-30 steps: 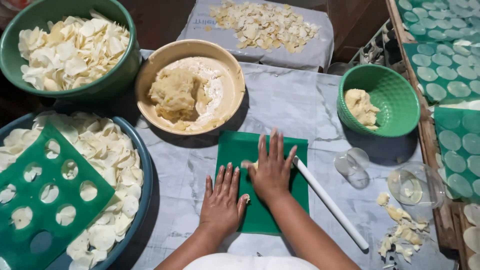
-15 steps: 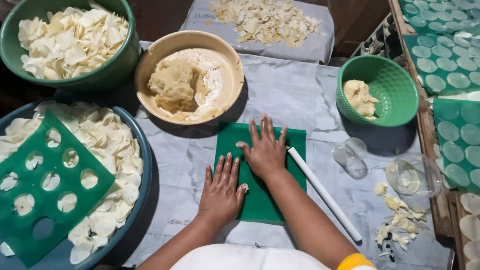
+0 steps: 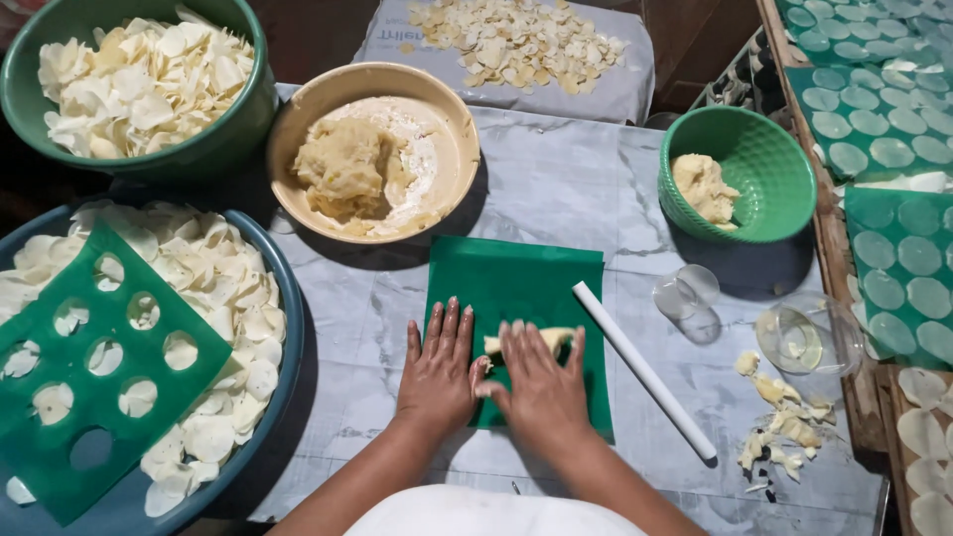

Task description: Rolling out small portions of dough into thin sheets using a rolling pin on a mat

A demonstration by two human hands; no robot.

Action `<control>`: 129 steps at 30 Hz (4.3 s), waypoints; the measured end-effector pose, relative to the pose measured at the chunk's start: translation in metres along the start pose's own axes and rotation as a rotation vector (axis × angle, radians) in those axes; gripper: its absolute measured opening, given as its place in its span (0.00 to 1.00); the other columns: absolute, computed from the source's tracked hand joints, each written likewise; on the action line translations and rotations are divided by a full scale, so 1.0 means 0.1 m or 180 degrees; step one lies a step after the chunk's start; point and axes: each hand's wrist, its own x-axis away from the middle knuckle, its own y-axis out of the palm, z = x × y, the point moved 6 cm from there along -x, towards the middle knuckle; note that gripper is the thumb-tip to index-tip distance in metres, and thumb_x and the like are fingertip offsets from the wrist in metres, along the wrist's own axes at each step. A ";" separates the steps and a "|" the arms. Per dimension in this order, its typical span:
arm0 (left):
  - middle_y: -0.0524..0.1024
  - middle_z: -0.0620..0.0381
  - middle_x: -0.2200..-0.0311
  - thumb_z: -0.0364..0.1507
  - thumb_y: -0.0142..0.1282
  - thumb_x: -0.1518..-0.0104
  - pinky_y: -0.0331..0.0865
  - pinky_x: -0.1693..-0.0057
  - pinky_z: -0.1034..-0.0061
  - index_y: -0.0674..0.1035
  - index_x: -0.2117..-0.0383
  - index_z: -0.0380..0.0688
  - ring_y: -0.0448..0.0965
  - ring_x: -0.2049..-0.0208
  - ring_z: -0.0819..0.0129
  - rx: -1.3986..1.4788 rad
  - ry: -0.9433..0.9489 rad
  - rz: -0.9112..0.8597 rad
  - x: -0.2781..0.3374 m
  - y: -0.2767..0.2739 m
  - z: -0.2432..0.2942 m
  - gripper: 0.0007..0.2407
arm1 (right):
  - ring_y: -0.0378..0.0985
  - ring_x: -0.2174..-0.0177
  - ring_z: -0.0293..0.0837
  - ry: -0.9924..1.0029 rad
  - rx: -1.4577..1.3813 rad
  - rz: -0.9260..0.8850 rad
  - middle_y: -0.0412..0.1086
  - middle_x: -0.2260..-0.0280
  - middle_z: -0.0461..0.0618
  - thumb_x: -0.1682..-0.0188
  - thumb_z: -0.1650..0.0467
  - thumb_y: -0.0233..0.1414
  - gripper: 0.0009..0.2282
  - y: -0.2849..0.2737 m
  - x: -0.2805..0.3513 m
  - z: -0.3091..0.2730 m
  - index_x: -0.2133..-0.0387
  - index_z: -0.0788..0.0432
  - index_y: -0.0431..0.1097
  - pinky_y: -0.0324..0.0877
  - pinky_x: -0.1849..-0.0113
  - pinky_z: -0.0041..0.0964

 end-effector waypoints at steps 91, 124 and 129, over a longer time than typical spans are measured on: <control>0.44 0.51 0.25 0.48 0.27 0.31 0.28 0.27 0.44 0.52 0.27 0.51 0.40 0.25 0.53 0.1214 -0.0367 -0.0452 -1.20 -0.16 0.39 0.28 | 0.80 0.67 0.63 0.0488 -0.0976 -0.0324 0.63 0.66 0.51 0.45 0.63 0.42 0.07 0.84 -0.34 1.45 0.64 0.53 0.59 0.79 0.68 0.56; 0.43 0.47 0.25 0.28 0.39 0.35 0.29 0.25 0.49 0.47 0.27 0.44 0.39 0.25 0.53 0.1475 -0.0557 -0.1230 -1.20 -0.14 0.33 0.28 | 0.81 0.69 0.50 0.1076 -0.0566 -0.0017 0.68 0.75 0.45 0.44 0.55 0.42 0.15 0.55 -0.08 1.35 0.76 0.47 0.64 0.75 0.67 0.47; 0.45 0.48 0.26 0.29 0.37 0.35 0.30 0.26 0.48 0.49 0.27 0.45 0.41 0.25 0.53 0.1486 -0.0560 -0.1238 -1.15 0.03 0.28 0.28 | 0.77 0.79 0.43 0.0783 -0.0018 0.0840 0.62 0.84 0.39 0.50 0.60 0.49 0.14 0.60 -0.01 1.17 0.85 0.44 0.61 0.71 0.77 0.39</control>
